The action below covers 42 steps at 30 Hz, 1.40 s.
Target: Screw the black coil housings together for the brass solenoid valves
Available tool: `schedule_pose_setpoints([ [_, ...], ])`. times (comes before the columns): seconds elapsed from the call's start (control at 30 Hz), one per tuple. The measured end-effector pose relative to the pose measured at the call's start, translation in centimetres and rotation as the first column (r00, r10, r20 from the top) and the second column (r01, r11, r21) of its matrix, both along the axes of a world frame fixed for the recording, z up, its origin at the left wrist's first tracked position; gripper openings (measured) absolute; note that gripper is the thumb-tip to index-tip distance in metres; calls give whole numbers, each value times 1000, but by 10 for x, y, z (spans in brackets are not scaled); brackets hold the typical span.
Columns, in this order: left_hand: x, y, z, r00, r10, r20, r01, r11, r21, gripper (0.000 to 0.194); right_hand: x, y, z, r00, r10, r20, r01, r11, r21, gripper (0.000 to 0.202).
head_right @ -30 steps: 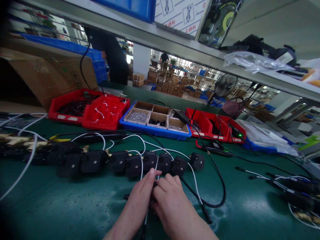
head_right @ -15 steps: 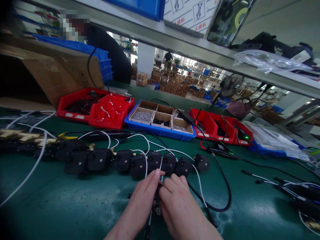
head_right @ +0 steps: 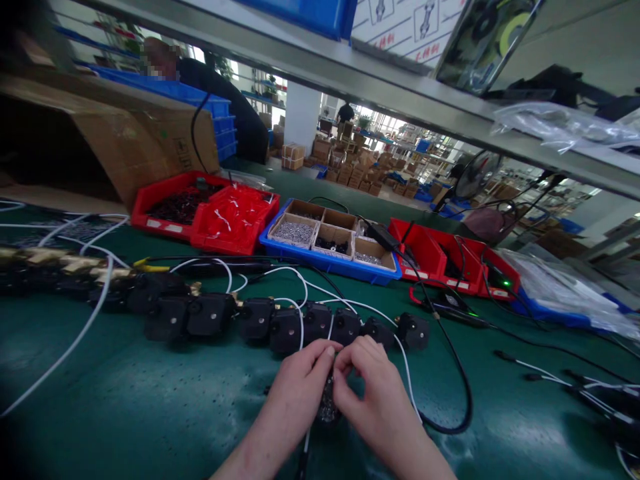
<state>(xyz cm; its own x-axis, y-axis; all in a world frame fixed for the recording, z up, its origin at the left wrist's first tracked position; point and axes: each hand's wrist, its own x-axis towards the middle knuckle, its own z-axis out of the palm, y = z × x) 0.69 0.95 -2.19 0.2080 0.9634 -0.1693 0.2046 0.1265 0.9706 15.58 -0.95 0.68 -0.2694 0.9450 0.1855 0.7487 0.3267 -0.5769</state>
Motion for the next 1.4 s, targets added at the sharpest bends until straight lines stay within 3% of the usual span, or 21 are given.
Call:
schedule_pose_setpoints([
  [0.17,0,2,1,1000,9,7,-9,1000,13,35,7,10,-2,996,-57,-68,59,998,23,12],
  [0.37,-1,3,5,1000,24,20,-25,999,37,31,15,21,-6,998,-22,-54,23,999,24,10],
  [0.47,-1,4,7,997,62,-46,-61,998,30,30,20,30,-10,1000,-25,15,23,995,95,9],
  [0.57,1,4,6,985,95,-146,-87,995,56,41,25,44,-15,990,-28,135,-1,979,203,10],
  [0.73,5,7,3,954,35,-297,-6,995,100,55,28,61,-22,936,-21,351,-103,939,329,11],
  [0.9,10,11,0,920,6,-392,54,989,141,57,25,62,-22,872,-36,489,-187,897,400,9],
  [1.1,11,12,-1,907,10,-420,62,985,158,56,22,60,-20,822,-57,567,-243,865,439,8],
  [1.4,9,20,6,902,6,-432,68,985,156,47,23,62,-21,806,-97,584,-228,860,457,7],
])
